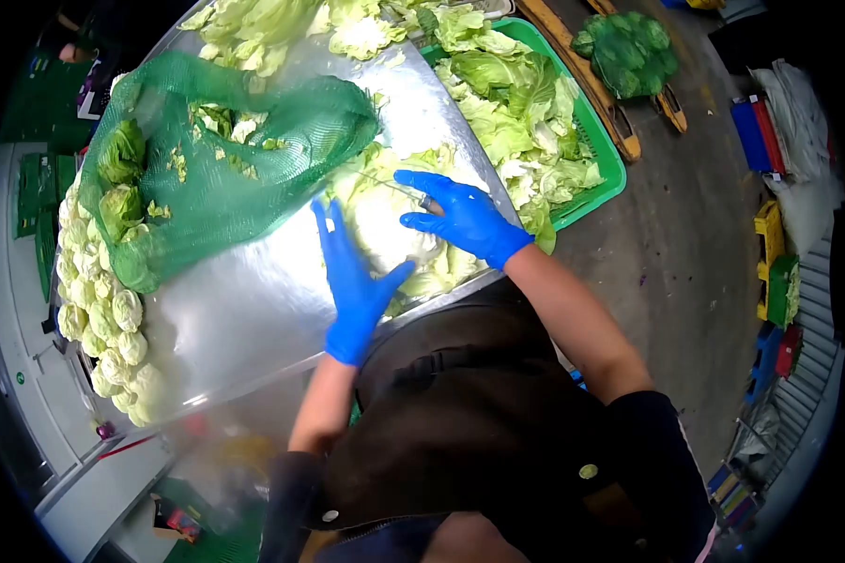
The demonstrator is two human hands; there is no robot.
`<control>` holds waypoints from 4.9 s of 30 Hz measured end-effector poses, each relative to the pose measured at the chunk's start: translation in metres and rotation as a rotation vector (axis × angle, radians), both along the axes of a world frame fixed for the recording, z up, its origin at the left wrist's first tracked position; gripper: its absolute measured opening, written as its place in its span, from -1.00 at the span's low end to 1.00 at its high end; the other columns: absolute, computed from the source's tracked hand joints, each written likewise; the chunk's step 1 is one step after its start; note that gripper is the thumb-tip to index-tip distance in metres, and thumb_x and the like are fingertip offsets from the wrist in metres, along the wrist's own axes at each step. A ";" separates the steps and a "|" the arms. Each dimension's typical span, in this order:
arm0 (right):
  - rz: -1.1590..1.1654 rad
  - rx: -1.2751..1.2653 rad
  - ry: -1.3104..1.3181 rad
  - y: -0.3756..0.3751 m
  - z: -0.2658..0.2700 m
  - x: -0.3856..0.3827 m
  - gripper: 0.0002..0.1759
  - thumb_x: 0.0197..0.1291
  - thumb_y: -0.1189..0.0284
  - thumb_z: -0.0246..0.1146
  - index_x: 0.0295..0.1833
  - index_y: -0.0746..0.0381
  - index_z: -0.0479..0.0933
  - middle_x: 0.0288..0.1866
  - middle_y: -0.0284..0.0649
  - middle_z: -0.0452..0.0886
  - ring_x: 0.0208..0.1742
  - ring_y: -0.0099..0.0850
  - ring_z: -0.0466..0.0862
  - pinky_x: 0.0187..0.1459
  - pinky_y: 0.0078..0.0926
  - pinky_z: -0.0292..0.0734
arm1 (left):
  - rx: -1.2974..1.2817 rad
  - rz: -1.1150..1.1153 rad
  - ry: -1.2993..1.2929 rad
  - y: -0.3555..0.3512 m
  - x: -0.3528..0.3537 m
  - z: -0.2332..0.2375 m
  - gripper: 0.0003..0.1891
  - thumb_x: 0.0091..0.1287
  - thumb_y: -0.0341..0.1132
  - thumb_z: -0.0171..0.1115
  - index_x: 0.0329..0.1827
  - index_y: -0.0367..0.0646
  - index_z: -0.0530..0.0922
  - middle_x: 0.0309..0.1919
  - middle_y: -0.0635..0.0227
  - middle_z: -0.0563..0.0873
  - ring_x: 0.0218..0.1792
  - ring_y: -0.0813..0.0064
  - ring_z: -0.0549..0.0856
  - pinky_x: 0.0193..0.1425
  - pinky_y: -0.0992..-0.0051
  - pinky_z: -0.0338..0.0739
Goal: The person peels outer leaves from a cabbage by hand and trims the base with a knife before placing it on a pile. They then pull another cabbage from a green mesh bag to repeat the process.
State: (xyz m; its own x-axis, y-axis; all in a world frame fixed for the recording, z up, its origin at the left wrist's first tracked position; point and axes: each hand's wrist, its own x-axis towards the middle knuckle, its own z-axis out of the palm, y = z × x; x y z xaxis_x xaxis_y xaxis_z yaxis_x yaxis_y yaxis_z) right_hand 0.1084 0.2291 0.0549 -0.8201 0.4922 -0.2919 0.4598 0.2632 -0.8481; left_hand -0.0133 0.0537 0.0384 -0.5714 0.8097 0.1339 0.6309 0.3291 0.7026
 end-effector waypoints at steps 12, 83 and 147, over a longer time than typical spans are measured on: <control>-0.113 0.490 -0.047 0.014 -0.015 0.011 -0.19 0.26 -0.08 0.24 0.52 0.03 0.20 -0.41 -0.09 0.67 -0.42 -0.12 0.69 -0.36 -0.23 0.58 | -0.075 0.025 -0.124 0.070 -0.020 -0.010 0.51 -0.30 0.07 0.71 0.53 -0.51 -0.20 0.50 -0.31 0.05 0.52 -0.13 0.12 0.57 0.20 0.10; 0.222 0.046 0.058 0.041 -0.019 -0.041 -0.32 0.03 0.10 0.50 0.22 0.24 0.57 -0.06 -0.01 0.71 -0.03 -0.25 0.71 0.00 -0.34 0.57 | -0.298 0.142 -0.126 0.052 -0.009 -0.008 0.14 -0.17 0.19 0.60 0.32 -0.49 0.28 0.24 -0.13 0.43 0.25 -0.06 0.49 0.29 0.14 0.43; -0.356 0.647 -0.235 0.136 -0.102 0.052 -0.32 0.06 -0.11 0.38 0.13 0.18 0.52 -0.25 -0.04 0.72 -0.21 -0.04 0.71 -0.14 -0.13 0.60 | 0.581 0.405 -2.128 0.000 0.019 -0.011 -0.23 0.34 0.26 -0.11 0.51 -0.03 0.27 0.45 0.17 0.38 0.44 0.06 0.35 0.50 -0.02 0.19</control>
State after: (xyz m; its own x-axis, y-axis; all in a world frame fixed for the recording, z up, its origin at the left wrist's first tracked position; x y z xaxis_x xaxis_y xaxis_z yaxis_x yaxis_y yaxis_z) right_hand 0.1601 0.3654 -0.0474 -0.5327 0.8463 -0.0037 0.7585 0.4755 -0.4456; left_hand 0.0056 0.0540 0.0274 -0.2332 0.7615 -0.6048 -0.9702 -0.2242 0.0917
